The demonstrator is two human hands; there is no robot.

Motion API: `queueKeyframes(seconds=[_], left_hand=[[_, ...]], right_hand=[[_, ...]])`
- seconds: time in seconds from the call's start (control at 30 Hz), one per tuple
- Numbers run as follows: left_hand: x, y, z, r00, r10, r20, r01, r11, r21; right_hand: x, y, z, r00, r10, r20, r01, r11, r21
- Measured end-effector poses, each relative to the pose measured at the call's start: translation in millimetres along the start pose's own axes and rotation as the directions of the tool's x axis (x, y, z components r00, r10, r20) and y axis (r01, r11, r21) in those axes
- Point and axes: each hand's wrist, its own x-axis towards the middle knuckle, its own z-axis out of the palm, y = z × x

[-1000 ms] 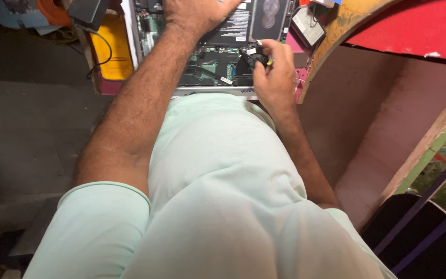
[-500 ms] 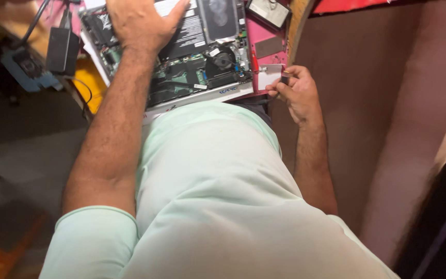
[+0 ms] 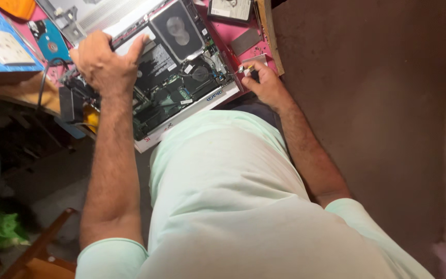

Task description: The person disassembles a laptop by removing internal components like the battery and connecting cables, then partially reassembles it by reinserting cables and checking the screen.

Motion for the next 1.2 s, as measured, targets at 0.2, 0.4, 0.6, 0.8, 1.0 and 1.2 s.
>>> queueKeyframes(seconds=[0.2, 0.4, 0.6, 0.8, 1.0, 1.2], left_hand=[[3.0, 20.1, -32.0, 0.992, 0.057, -0.116, -0.044, 0.993, 0.108], [2.0, 52.1, -77.0, 0.982, 0.081, -0.171, -0.074, 0.996, 0.042], [3.1, 76.5, -110.3, 0.981, 0.073, -0.177, -0.069, 0.997, 0.028], [-5.8, 96.7, -142.9, 0.973, 0.126, -0.191, -0.146, 0.985, -0.092], [-23.9, 108.6, -153.7, 0.962, 0.111, -0.248, -0.151, 0.977, -0.15], [-23.3, 108.6, -155.5, 0.963, 0.112, -0.246, -0.145, 0.982, -0.12]], right_hand=[[32.1, -1.0, -1.2, 0.989, 0.125, -0.075, -0.121, 0.991, 0.049], [89.2, -9.8, 4.1, 0.999, -0.039, 0.037, 0.047, 0.966, -0.256], [123.5, -1.2, 17.3, 0.987, -0.056, 0.149, 0.097, 0.955, -0.281], [116.4, -15.2, 26.8, 0.986, -0.098, 0.135, 0.145, 0.906, -0.398], [119.5, -24.7, 33.1, 0.992, 0.017, 0.126, 0.016, 0.966, -0.259], [103.1, -16.1, 12.2, 0.991, -0.088, 0.102, 0.088, 0.996, 0.001]])
